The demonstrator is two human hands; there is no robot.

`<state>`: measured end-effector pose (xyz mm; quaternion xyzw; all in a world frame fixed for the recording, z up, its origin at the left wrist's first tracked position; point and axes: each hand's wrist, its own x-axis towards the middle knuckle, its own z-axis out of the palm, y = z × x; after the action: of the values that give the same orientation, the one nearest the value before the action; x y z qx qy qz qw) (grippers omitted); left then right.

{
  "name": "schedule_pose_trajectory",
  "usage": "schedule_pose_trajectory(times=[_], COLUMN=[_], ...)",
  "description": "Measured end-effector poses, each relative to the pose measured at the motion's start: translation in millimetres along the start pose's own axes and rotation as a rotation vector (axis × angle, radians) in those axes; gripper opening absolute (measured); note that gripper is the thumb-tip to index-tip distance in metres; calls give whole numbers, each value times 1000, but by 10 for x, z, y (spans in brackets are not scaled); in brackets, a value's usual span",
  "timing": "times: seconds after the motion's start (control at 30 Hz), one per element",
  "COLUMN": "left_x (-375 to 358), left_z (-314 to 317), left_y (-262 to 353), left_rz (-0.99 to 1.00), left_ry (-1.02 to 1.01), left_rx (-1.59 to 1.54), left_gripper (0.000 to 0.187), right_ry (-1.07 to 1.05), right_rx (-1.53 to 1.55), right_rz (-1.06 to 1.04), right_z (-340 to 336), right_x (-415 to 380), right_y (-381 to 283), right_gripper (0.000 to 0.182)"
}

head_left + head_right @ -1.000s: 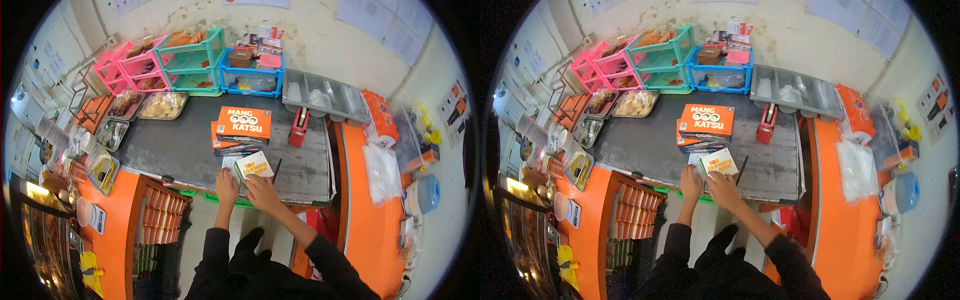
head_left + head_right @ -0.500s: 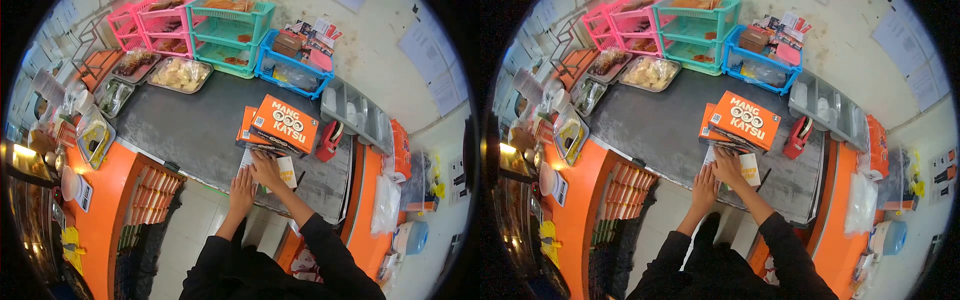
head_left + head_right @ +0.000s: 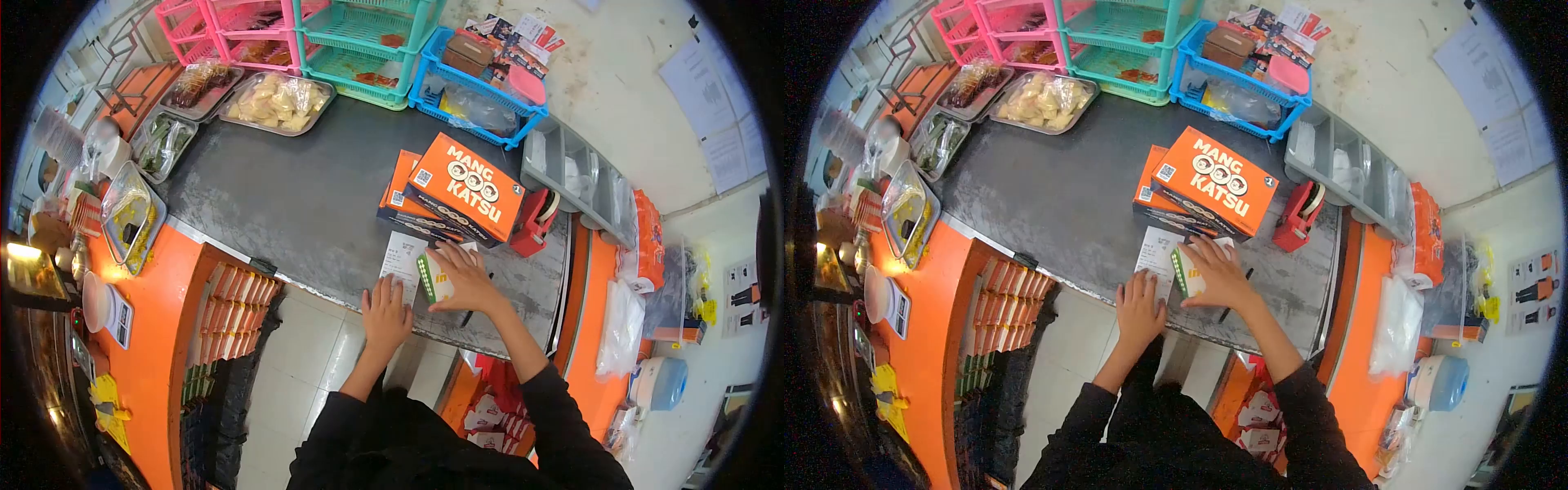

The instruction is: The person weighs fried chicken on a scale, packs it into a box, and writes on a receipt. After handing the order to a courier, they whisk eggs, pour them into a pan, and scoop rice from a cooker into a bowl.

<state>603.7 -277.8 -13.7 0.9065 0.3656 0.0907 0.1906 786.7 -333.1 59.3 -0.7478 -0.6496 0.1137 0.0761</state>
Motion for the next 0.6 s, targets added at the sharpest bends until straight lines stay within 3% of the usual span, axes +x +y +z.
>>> schedule_pose_trajectory(times=[0.07, 0.2, 0.3, 0.5, 0.6], left_x=[144, 444, 613, 704, 572], left_z=[59, 72, 150, 97, 115], left_y=[-37, -65, -91, -67, -190], left_rz=[10, 134, 129, 125, 21], left_ry=[43, 142, 195, 155, 273], left_rx=[-117, -46, -41, 12, -790], left_gripper=[56, 55, 55, 56, 59], right_ry=[-151, -244, -139, 44, 207], right_rx=[-14, -95, -181, 75, 84], right_rz=[-43, -44, -46, 199, 33], right_z=[-20, -25, 64, 38, 321], right_x=[-49, -85, -85, -13, -18], right_y=[34, 48, 23, -328, -319], right_gripper=[111, 116, 117, 106, 101])
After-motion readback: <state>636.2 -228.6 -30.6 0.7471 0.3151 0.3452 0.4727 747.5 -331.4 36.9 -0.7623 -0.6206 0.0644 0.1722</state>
